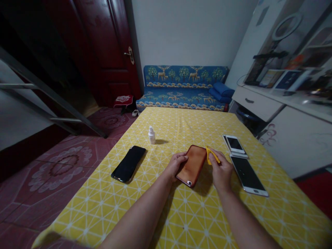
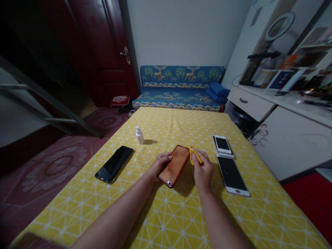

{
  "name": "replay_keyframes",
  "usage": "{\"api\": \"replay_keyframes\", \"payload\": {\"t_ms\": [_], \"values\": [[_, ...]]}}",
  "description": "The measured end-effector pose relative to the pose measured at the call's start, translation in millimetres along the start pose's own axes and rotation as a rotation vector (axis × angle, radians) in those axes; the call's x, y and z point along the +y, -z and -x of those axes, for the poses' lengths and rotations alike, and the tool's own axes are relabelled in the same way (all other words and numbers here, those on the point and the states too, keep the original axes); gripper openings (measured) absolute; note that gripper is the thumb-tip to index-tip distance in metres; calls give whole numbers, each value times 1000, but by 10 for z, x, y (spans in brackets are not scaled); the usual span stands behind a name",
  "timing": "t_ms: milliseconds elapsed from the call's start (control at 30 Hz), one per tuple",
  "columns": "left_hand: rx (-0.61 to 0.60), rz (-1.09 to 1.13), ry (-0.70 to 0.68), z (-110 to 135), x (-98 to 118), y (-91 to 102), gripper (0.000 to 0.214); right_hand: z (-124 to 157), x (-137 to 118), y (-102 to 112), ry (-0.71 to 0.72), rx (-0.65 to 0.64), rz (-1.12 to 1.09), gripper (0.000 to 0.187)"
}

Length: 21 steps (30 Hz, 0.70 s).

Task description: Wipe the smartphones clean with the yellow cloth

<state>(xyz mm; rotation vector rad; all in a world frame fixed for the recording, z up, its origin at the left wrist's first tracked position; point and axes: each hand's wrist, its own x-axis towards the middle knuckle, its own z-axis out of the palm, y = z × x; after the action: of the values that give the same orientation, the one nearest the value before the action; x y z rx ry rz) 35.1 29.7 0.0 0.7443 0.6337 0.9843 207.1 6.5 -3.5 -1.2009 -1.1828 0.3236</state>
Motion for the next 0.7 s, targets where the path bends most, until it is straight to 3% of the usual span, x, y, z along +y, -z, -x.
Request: {"api": "replay_keyframes", "payload": {"t_ms": [167,467,700], "values": [[36,31,-45,-29,1,0,39,46,-14,-51,30,-100,-40,21],[317,136,-194,-91,16,63,31,208,-157,-166,105,-424,-154,19],[379,191,-265,-86,32,52,29,226,-218,-163,176,-467,-190,20]]}}
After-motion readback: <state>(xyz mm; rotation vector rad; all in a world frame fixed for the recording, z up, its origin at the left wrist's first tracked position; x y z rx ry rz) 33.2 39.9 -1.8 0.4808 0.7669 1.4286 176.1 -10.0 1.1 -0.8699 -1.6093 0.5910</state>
